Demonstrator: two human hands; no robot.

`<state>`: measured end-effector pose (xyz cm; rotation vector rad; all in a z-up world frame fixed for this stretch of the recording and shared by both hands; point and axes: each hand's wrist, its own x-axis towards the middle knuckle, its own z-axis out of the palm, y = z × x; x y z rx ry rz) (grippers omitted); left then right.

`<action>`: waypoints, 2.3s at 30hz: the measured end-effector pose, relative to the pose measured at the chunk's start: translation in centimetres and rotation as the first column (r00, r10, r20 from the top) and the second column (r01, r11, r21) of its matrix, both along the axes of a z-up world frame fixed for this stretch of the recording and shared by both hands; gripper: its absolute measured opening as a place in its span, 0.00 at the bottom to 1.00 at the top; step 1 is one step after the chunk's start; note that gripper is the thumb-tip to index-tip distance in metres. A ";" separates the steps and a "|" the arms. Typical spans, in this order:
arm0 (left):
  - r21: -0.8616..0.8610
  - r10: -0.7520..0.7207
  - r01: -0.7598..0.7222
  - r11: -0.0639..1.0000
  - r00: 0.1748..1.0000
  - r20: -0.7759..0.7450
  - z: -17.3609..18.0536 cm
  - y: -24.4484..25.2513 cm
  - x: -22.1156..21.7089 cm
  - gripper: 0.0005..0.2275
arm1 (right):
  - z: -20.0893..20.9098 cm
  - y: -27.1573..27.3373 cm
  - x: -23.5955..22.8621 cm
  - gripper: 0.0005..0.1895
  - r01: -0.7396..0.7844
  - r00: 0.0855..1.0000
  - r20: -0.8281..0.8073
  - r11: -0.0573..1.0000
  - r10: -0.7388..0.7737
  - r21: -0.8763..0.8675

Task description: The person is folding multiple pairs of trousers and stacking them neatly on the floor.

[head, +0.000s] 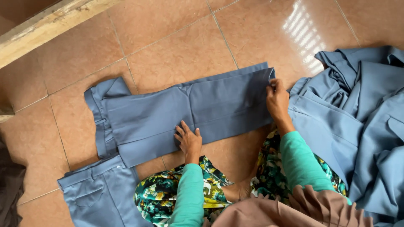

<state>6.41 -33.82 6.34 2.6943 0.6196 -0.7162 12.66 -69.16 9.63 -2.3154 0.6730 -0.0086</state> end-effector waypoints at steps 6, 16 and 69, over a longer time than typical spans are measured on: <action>0.177 -0.126 0.091 0.980 0.972 0.198 -0.8 1.4 3.9 0.28 | -1.1 -2.6 1.6 0.25 0.079 0.983 -0.163 0.996 -0.086 -0.045; 0.034 -0.417 0.452 0.892 0.789 0.451 -0.9 2.4 17.4 0.17 | -3.7 0.0 0.6 0.30 -0.009 0.997 -0.077 0.943 -0.018 -0.333; -0.190 -0.417 0.576 0.795 0.747 0.518 -3.3 -11.9 -3.1 0.27 | 23.3 1.0 -1.6 0.34 -0.085 0.962 0.192 0.456 -0.193 0.886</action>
